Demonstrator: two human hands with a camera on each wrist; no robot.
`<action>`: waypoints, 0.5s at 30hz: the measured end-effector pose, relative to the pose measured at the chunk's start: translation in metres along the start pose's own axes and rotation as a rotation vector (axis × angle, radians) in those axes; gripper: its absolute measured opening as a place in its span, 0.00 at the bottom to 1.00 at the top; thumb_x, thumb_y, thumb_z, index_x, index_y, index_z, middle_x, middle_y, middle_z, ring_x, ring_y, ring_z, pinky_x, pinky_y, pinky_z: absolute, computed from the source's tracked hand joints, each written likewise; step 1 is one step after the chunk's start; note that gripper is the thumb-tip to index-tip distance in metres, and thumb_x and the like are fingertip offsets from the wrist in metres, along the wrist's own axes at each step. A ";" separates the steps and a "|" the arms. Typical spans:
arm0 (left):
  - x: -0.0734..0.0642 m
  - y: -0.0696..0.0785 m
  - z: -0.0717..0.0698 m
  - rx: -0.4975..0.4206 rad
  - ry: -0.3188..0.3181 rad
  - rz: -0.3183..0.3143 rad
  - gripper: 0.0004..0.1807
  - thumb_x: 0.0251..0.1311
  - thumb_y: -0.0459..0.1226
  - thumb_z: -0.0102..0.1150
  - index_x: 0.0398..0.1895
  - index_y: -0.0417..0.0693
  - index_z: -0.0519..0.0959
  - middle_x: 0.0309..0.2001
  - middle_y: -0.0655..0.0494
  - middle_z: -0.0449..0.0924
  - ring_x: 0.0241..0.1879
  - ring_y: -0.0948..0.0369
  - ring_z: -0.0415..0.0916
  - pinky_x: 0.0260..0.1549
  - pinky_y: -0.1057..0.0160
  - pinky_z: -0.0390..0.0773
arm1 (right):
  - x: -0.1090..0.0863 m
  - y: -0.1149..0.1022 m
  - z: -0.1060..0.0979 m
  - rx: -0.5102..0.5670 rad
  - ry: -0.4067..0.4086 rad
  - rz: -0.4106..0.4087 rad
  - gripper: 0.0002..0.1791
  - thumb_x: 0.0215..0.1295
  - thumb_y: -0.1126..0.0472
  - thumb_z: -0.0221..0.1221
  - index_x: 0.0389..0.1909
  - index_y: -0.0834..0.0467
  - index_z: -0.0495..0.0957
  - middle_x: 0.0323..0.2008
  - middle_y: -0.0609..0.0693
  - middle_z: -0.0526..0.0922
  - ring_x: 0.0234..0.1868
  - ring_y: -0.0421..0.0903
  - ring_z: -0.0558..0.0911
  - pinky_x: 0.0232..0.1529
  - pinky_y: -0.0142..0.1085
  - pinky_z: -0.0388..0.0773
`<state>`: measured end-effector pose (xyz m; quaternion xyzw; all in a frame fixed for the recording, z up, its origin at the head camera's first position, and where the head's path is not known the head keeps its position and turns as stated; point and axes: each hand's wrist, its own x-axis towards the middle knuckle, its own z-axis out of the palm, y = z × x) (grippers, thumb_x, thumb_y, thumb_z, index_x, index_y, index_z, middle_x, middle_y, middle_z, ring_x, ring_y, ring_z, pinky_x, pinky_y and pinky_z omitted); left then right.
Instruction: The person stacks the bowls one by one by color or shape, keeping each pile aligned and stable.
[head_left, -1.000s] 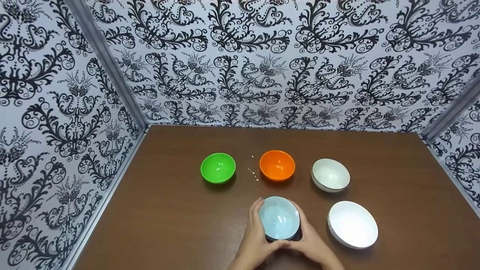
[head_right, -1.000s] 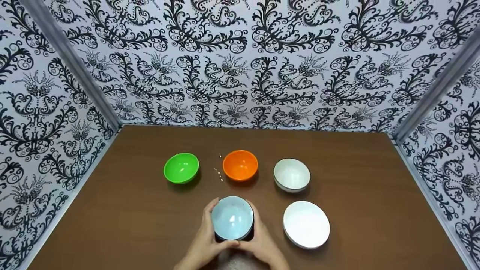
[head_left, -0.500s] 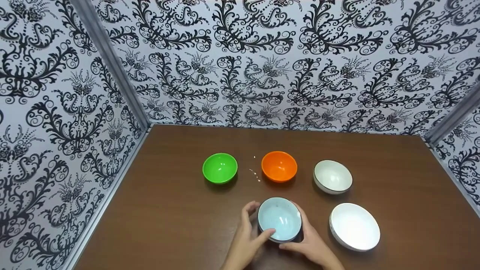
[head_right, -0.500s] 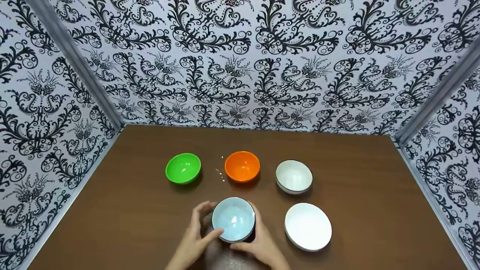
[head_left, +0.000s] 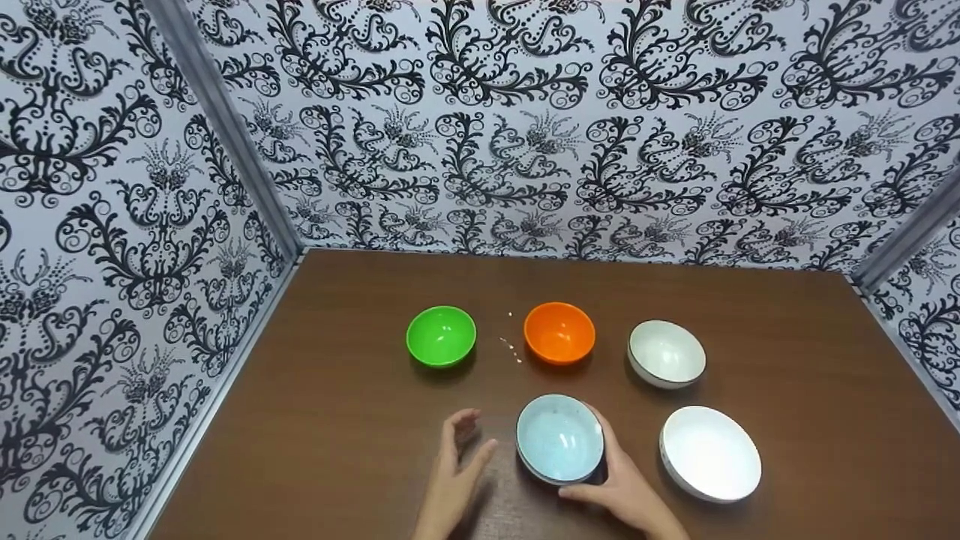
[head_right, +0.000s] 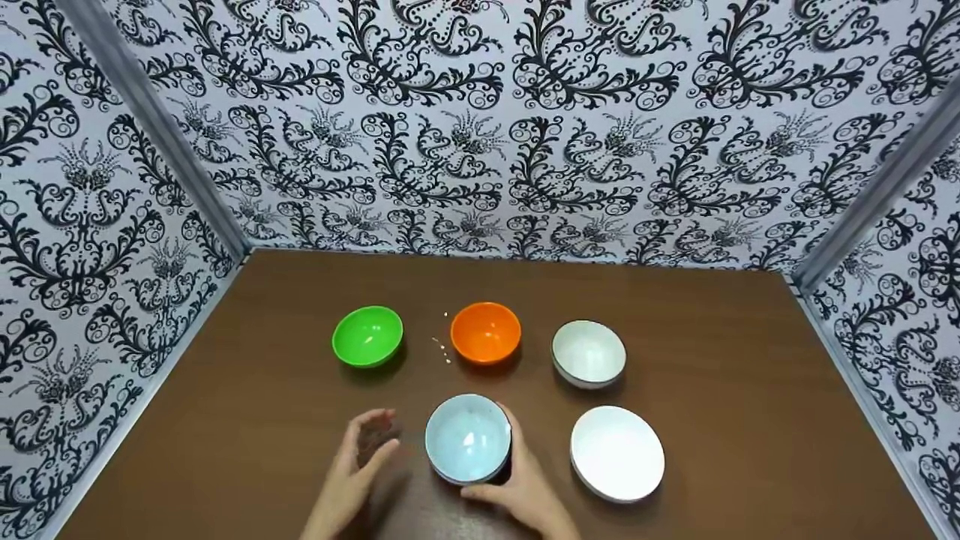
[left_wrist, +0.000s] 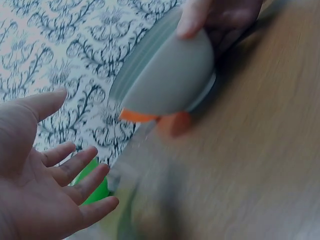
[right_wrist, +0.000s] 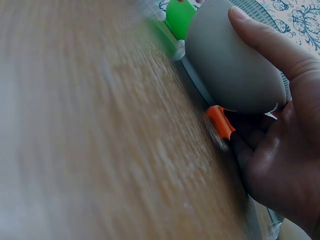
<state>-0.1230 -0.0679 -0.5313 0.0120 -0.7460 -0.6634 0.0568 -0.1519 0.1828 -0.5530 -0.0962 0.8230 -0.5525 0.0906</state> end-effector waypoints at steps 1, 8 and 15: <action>0.000 -0.001 -0.003 -0.015 0.013 -0.003 0.25 0.67 0.37 0.60 0.63 0.39 0.65 0.65 0.39 0.71 0.67 0.43 0.68 0.68 0.47 0.68 | 0.000 0.000 0.000 -0.003 -0.001 0.003 0.69 0.39 0.57 0.81 0.79 0.53 0.46 0.77 0.49 0.60 0.70 0.38 0.65 0.71 0.30 0.59; -0.003 -0.009 -0.021 -0.057 0.107 -0.041 0.22 0.70 0.35 0.56 0.63 0.35 0.66 0.65 0.36 0.72 0.66 0.41 0.70 0.64 0.55 0.75 | 0.000 0.000 -0.001 -0.026 0.000 0.016 0.69 0.38 0.56 0.81 0.79 0.52 0.46 0.76 0.49 0.60 0.71 0.42 0.65 0.72 0.34 0.60; -0.003 -0.016 -0.032 -0.098 0.150 -0.108 0.21 0.73 0.35 0.51 0.64 0.32 0.65 0.65 0.36 0.71 0.66 0.46 0.70 0.57 0.75 0.73 | 0.002 0.003 0.000 0.006 -0.003 0.007 0.68 0.39 0.58 0.81 0.79 0.51 0.46 0.76 0.48 0.59 0.70 0.37 0.64 0.71 0.31 0.60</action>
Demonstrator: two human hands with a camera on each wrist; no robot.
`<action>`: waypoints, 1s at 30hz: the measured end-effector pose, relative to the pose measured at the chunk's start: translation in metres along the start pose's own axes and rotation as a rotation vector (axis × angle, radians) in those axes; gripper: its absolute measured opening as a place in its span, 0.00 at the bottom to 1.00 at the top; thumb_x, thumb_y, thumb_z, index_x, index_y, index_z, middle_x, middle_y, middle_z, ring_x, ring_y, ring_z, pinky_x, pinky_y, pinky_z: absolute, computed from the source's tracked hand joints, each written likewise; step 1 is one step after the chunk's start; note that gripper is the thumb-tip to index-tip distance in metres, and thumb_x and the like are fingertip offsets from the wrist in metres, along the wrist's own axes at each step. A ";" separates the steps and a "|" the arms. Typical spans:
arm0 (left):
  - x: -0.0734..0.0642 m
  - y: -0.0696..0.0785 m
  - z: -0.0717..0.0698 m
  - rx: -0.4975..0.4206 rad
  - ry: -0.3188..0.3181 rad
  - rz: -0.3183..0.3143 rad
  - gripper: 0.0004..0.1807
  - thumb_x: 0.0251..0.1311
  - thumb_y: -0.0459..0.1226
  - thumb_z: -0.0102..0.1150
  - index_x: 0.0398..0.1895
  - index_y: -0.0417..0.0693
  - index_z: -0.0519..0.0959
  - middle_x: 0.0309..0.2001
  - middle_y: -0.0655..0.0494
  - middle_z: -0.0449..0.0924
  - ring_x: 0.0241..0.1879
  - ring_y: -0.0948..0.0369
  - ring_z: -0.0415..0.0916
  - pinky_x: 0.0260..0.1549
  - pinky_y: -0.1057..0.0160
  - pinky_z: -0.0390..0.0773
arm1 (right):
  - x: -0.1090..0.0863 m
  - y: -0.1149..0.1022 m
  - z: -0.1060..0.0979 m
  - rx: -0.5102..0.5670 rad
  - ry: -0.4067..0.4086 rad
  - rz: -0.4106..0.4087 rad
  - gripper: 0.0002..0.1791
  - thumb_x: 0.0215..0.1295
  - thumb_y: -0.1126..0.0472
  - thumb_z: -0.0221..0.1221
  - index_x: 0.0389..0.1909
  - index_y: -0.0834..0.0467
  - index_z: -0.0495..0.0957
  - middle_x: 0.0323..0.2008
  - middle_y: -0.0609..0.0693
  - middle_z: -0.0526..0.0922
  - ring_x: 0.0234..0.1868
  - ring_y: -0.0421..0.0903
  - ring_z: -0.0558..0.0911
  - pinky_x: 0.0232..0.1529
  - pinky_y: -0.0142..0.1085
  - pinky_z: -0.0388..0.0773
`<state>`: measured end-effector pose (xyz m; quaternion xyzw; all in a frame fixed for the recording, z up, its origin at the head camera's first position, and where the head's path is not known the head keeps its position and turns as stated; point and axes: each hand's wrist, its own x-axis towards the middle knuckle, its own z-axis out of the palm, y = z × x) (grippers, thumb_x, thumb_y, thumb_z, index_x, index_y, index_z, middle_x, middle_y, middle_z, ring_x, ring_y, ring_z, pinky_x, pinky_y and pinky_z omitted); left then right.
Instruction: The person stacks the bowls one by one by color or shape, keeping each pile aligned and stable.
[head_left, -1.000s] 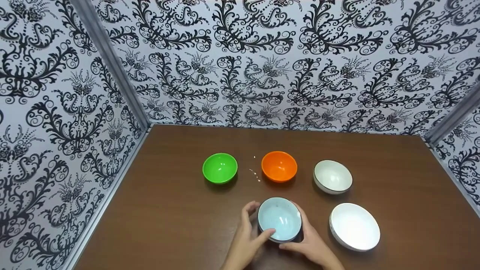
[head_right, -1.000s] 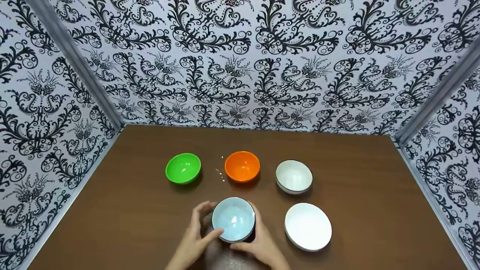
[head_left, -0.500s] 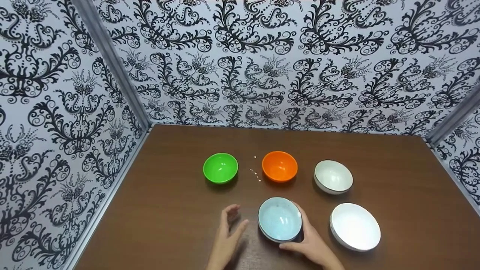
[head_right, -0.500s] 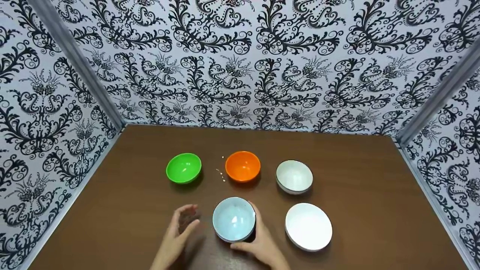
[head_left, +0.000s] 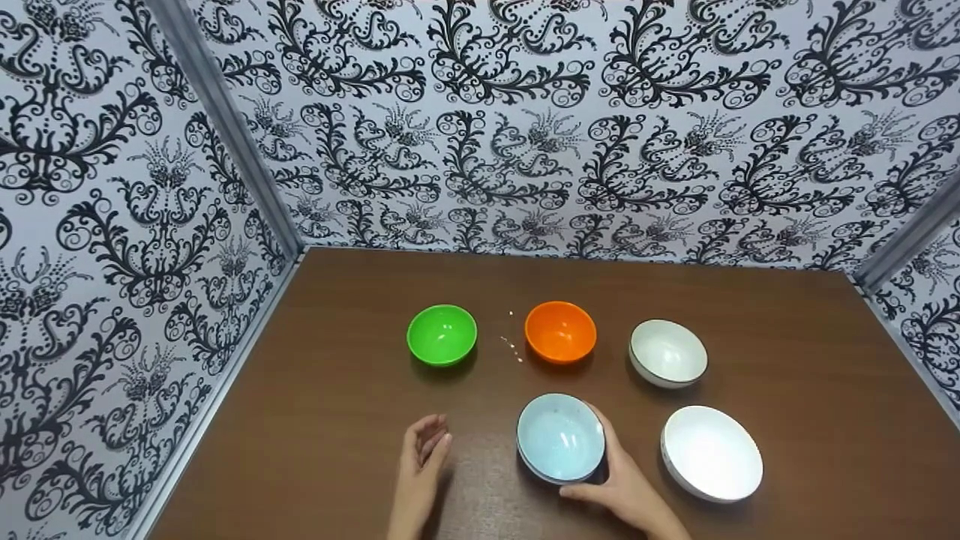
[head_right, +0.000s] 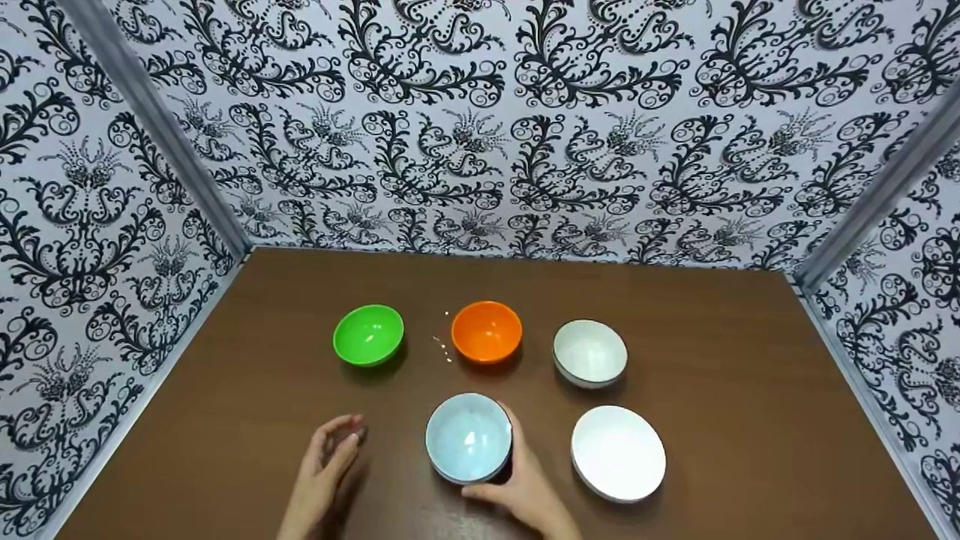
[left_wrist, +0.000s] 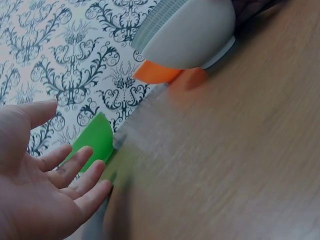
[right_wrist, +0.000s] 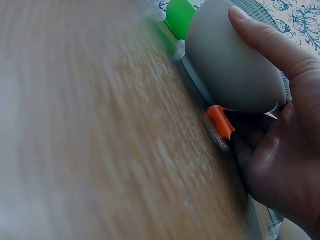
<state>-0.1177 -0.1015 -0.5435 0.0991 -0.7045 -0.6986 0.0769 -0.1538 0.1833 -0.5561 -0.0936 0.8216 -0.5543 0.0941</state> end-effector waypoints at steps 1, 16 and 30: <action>0.000 -0.001 -0.001 -0.008 0.006 -0.015 0.22 0.73 0.35 0.51 0.64 0.32 0.64 0.65 0.36 0.71 0.65 0.47 0.71 0.56 0.76 0.73 | 0.000 0.000 0.000 0.007 -0.001 -0.004 0.68 0.39 0.59 0.80 0.79 0.52 0.46 0.76 0.48 0.59 0.70 0.37 0.64 0.71 0.30 0.60; 0.022 0.012 -0.024 -0.108 0.028 -0.155 0.25 0.76 0.42 0.47 0.67 0.34 0.65 0.69 0.36 0.65 0.66 0.49 0.69 0.63 0.49 0.76 | -0.004 0.000 -0.003 0.013 0.007 0.019 0.68 0.40 0.59 0.80 0.79 0.52 0.46 0.76 0.49 0.60 0.70 0.38 0.65 0.70 0.29 0.60; 0.053 0.025 -0.037 -0.184 0.058 -0.141 0.25 0.77 0.40 0.44 0.69 0.33 0.62 0.72 0.37 0.59 0.70 0.47 0.62 0.67 0.51 0.72 | -0.001 -0.001 0.000 0.016 0.008 -0.020 0.67 0.39 0.59 0.80 0.79 0.53 0.48 0.76 0.49 0.60 0.70 0.36 0.65 0.70 0.28 0.59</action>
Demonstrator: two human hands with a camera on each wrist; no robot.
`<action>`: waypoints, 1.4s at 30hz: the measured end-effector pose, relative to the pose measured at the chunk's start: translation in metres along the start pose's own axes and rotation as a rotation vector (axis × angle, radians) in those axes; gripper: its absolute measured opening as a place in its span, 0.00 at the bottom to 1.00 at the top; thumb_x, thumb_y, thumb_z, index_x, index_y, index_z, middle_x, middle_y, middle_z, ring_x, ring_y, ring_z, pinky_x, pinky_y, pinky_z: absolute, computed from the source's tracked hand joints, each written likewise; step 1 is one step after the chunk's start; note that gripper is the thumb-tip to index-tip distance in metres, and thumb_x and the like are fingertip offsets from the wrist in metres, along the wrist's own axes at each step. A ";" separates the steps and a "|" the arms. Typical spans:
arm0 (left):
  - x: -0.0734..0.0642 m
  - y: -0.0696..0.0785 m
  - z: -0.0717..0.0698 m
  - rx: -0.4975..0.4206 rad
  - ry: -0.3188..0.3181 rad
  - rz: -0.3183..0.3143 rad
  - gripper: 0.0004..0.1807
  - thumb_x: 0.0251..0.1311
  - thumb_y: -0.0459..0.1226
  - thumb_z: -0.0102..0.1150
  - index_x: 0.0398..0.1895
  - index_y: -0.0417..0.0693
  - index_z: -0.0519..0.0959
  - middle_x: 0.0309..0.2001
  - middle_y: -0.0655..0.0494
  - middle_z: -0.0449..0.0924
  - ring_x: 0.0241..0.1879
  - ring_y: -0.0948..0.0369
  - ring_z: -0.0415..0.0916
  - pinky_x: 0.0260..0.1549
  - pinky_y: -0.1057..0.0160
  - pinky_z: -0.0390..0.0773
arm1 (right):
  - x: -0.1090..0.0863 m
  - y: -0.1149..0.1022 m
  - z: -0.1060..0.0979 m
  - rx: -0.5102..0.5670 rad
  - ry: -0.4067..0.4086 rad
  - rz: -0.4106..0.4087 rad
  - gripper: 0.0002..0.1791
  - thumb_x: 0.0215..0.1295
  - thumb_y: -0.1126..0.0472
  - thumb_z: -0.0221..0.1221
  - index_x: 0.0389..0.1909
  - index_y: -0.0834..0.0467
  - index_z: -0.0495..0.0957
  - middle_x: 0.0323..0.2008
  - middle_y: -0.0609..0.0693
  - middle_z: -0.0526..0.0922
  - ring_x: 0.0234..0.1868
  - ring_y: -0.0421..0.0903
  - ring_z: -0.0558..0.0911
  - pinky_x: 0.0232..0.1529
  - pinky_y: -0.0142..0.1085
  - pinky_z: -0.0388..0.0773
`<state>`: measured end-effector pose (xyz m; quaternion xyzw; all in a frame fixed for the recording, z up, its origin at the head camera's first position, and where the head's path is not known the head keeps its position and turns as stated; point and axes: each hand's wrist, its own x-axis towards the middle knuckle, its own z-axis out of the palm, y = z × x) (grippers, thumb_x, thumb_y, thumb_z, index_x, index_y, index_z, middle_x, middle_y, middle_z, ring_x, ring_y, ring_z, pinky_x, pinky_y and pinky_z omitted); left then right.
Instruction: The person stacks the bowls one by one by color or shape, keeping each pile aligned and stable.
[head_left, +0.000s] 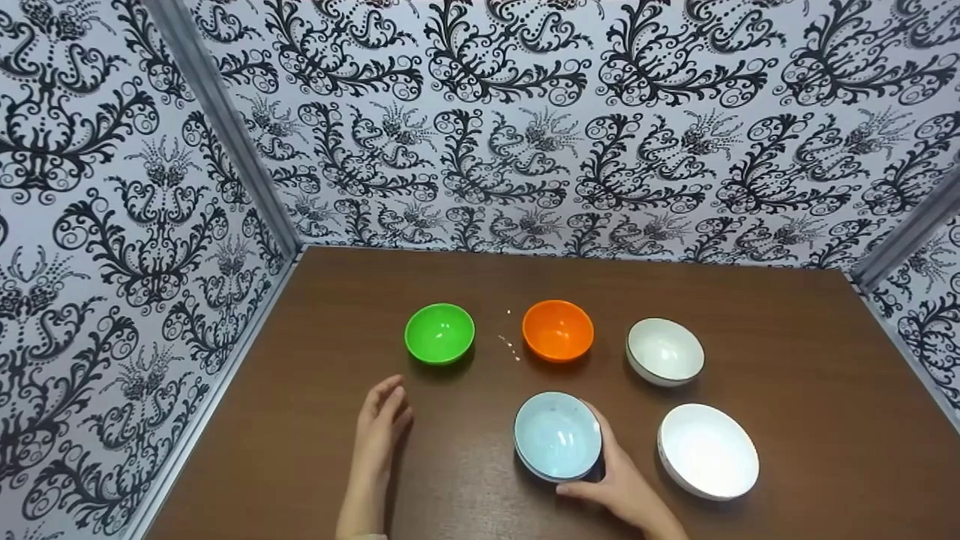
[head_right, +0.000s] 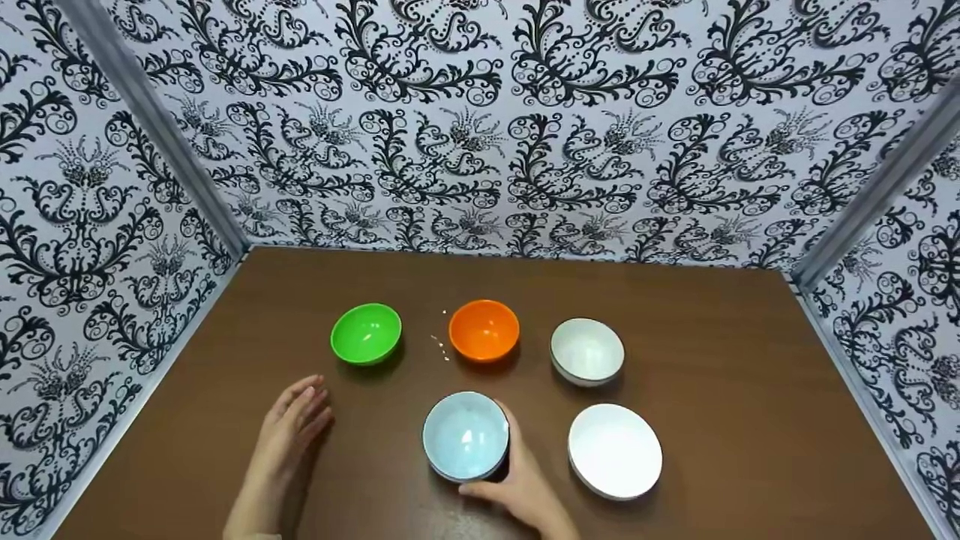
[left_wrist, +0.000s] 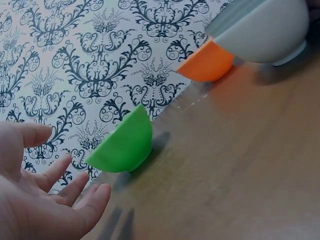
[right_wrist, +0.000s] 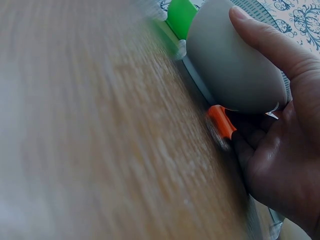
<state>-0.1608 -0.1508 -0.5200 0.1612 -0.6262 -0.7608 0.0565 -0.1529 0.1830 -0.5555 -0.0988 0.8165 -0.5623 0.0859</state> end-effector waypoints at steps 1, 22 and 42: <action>0.002 0.001 0.000 -0.012 0.004 0.000 0.26 0.76 0.40 0.45 0.70 0.33 0.62 0.72 0.37 0.59 0.71 0.47 0.61 0.67 0.52 0.72 | 0.000 0.000 0.000 0.000 0.001 -0.003 0.67 0.39 0.59 0.80 0.79 0.53 0.48 0.76 0.49 0.61 0.69 0.36 0.65 0.70 0.28 0.59; 0.040 0.019 0.012 -0.037 -0.007 -0.043 0.31 0.74 0.38 0.47 0.75 0.39 0.54 0.77 0.40 0.52 0.75 0.45 0.55 0.70 0.44 0.67 | 0.001 0.000 -0.002 0.005 0.007 0.001 0.68 0.39 0.60 0.80 0.79 0.54 0.48 0.76 0.50 0.60 0.70 0.36 0.65 0.71 0.28 0.58; 0.057 0.010 0.022 -0.002 -0.067 -0.035 0.33 0.75 0.36 0.46 0.77 0.38 0.47 0.76 0.34 0.51 0.74 0.40 0.56 0.59 0.51 0.80 | 0.000 0.003 0.001 0.020 0.005 -0.029 0.68 0.39 0.60 0.80 0.79 0.54 0.48 0.76 0.48 0.61 0.69 0.34 0.66 0.70 0.28 0.60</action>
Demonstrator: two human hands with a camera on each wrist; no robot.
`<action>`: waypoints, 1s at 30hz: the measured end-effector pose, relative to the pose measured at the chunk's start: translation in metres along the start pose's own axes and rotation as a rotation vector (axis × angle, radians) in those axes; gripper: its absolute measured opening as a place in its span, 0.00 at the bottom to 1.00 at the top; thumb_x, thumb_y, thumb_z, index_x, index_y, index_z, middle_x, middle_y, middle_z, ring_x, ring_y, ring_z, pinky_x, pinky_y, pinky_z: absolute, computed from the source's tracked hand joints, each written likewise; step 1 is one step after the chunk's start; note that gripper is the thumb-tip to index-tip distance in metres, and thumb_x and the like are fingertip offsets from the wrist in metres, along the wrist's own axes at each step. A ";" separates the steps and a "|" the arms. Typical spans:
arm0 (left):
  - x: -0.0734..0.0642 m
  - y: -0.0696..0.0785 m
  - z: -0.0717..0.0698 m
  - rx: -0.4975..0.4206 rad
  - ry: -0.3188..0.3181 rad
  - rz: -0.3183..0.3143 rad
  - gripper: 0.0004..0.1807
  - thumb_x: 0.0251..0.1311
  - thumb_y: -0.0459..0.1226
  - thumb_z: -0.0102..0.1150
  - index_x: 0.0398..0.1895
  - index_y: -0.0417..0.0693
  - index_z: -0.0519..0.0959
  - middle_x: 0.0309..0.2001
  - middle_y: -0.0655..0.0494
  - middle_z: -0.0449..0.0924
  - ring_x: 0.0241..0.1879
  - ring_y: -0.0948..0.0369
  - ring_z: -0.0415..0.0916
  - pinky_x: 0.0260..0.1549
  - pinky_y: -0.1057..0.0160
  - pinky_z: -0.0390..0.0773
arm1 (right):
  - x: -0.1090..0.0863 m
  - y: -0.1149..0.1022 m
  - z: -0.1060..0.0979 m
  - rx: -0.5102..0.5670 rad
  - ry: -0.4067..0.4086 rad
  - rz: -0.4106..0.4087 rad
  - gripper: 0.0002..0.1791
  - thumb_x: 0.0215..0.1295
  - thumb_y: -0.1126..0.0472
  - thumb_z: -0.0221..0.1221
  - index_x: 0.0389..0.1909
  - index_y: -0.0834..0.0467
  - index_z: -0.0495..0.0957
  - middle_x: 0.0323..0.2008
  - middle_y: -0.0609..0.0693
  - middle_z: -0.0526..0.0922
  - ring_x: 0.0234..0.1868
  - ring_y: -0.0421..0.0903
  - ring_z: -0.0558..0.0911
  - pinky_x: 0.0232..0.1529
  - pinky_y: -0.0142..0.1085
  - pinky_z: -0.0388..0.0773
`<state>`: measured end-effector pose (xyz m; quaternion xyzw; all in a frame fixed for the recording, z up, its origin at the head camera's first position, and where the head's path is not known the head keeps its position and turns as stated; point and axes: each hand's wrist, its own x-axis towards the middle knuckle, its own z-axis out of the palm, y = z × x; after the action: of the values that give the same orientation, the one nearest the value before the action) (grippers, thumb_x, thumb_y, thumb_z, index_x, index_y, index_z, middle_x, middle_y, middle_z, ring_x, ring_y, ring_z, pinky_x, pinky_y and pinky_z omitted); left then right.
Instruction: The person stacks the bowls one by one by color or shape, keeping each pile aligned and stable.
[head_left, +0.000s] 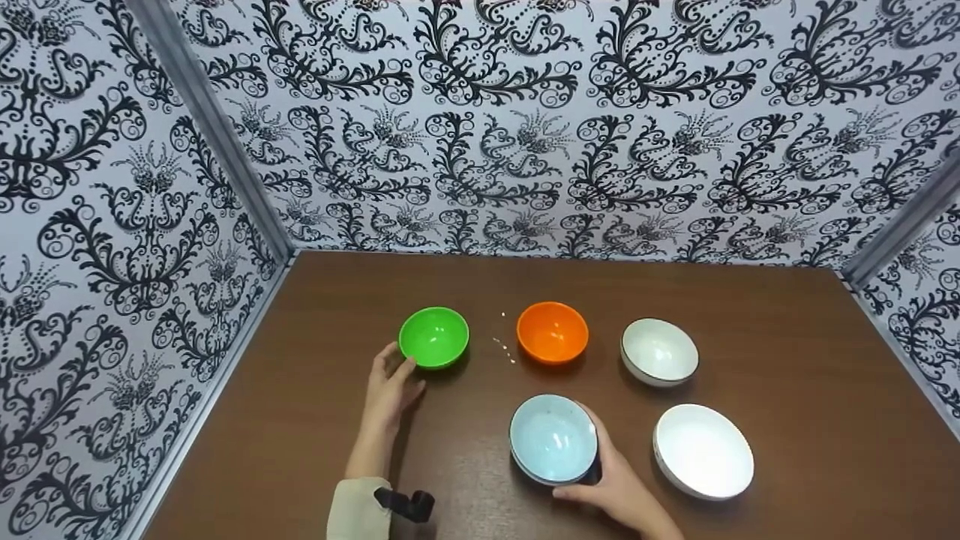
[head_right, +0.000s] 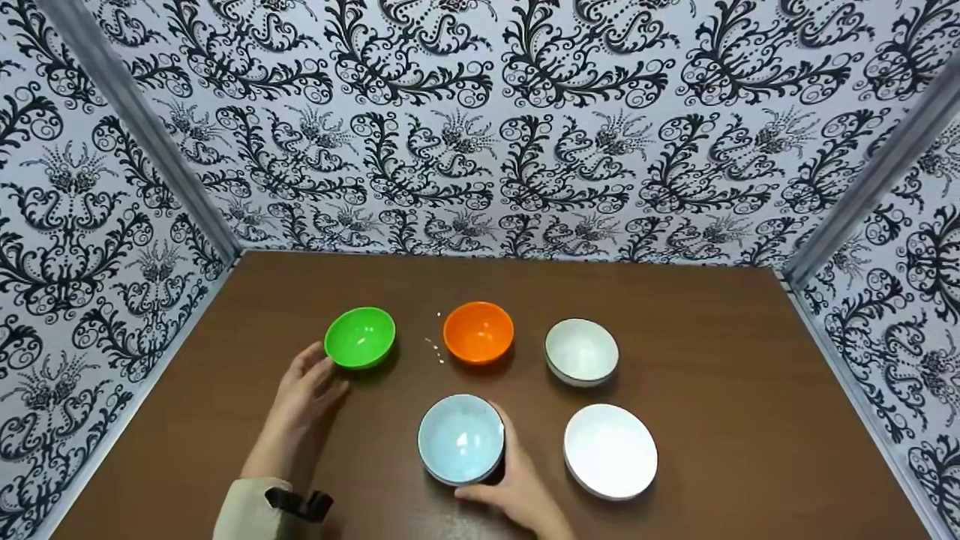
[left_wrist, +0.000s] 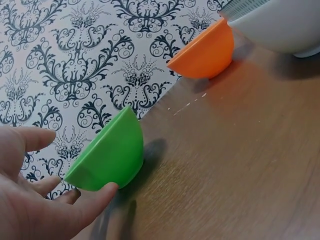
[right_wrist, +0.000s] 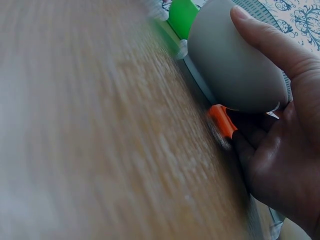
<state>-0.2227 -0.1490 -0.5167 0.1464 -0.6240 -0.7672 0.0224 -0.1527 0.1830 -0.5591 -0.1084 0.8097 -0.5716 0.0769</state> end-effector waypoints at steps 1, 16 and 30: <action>0.000 0.000 0.000 -0.009 -0.003 -0.002 0.33 0.75 0.36 0.46 0.77 0.38 0.47 0.76 0.34 0.50 0.74 0.40 0.56 0.57 0.53 0.81 | 0.000 0.000 0.000 -0.003 0.002 -0.003 0.67 0.39 0.60 0.80 0.79 0.54 0.48 0.76 0.49 0.61 0.69 0.35 0.66 0.70 0.28 0.60; 0.009 -0.007 0.005 -0.076 -0.004 -0.027 0.36 0.75 0.32 0.44 0.79 0.40 0.41 0.78 0.34 0.42 0.75 0.39 0.53 0.62 0.46 0.77 | 0.000 0.002 0.000 -0.012 -0.005 -0.011 0.68 0.40 0.58 0.80 0.79 0.53 0.47 0.76 0.49 0.60 0.69 0.35 0.66 0.70 0.29 0.61; 0.017 -0.012 0.010 -0.086 0.026 -0.036 0.33 0.75 0.29 0.39 0.78 0.40 0.42 0.77 0.32 0.44 0.74 0.37 0.55 0.60 0.46 0.78 | -0.001 -0.001 -0.001 -0.017 -0.004 0.020 0.68 0.39 0.58 0.80 0.79 0.51 0.47 0.77 0.48 0.60 0.70 0.38 0.65 0.71 0.32 0.60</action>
<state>-0.2393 -0.1401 -0.5297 0.1663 -0.5873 -0.7918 0.0228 -0.1523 0.1833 -0.5579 -0.1022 0.8153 -0.5638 0.0835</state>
